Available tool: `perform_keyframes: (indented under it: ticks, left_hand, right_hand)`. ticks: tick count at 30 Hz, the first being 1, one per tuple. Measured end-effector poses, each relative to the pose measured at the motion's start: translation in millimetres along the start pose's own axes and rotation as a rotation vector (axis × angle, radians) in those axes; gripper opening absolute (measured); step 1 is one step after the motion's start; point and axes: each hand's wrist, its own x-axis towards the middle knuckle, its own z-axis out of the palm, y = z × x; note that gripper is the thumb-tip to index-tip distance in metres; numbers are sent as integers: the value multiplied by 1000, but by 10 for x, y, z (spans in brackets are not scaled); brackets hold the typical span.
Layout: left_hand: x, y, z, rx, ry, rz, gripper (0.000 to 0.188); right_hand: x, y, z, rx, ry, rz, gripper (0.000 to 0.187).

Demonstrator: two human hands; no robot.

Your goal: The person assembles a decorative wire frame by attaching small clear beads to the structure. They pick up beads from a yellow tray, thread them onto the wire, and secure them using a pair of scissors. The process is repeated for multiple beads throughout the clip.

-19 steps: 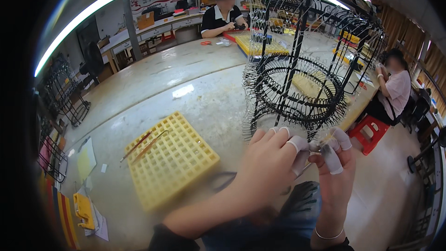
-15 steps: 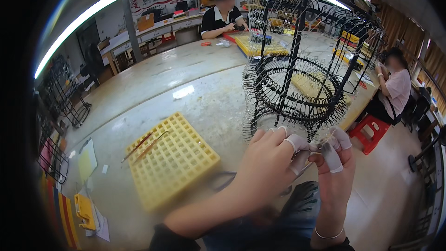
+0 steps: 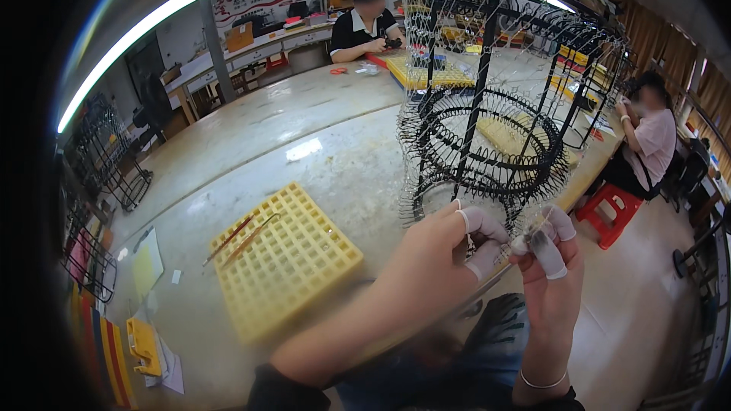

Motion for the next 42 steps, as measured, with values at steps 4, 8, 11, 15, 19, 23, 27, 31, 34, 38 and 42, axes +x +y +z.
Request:
perform_keyframes:
  ticks: [4,8,11,15,19,23,27,31,34,38,42]
  left_hand:
    - [-19,-13,24,49,20,58,16]
    - [10,22,13,-155,-16,-37,25]
    - [23,44,-38,-309,-145,-172,29]
    - [20,20,-49,-374,-208,-201,26]
    - [21,15,-66,-416,-218,-231,24]
    - [15,-52,-24,-415,-179,-176,23]
    - [22,31,-46,-350,-156,-224,14]
    - [31,88,-79,-137,-136,-174,7]
    - [-5,24,-28,107,-12,4,8]
    - [-31,-49,38,312,106,205,11]
    - [-25,-34,14,372,182,249,12]
  right_hand:
    - [-5,8,-9,20,-1,-16,37]
    - [-11,8,-3,20,-13,-20,37]
    - [-10,-14,-11,22,-48,-9,37]
    - [14,10,-57,-3,-25,-16,35]
    - [7,1,-72,54,-40,53,33]
    - [5,-6,-62,139,-70,98,31]
    - [6,25,-84,162,-26,48,30]
    - [11,50,-141,189,-20,49,31]
    - [7,49,-133,196,-43,54,31]
    - [-9,38,-116,153,-53,39,32]
    - [7,34,-44,115,-24,45,31]
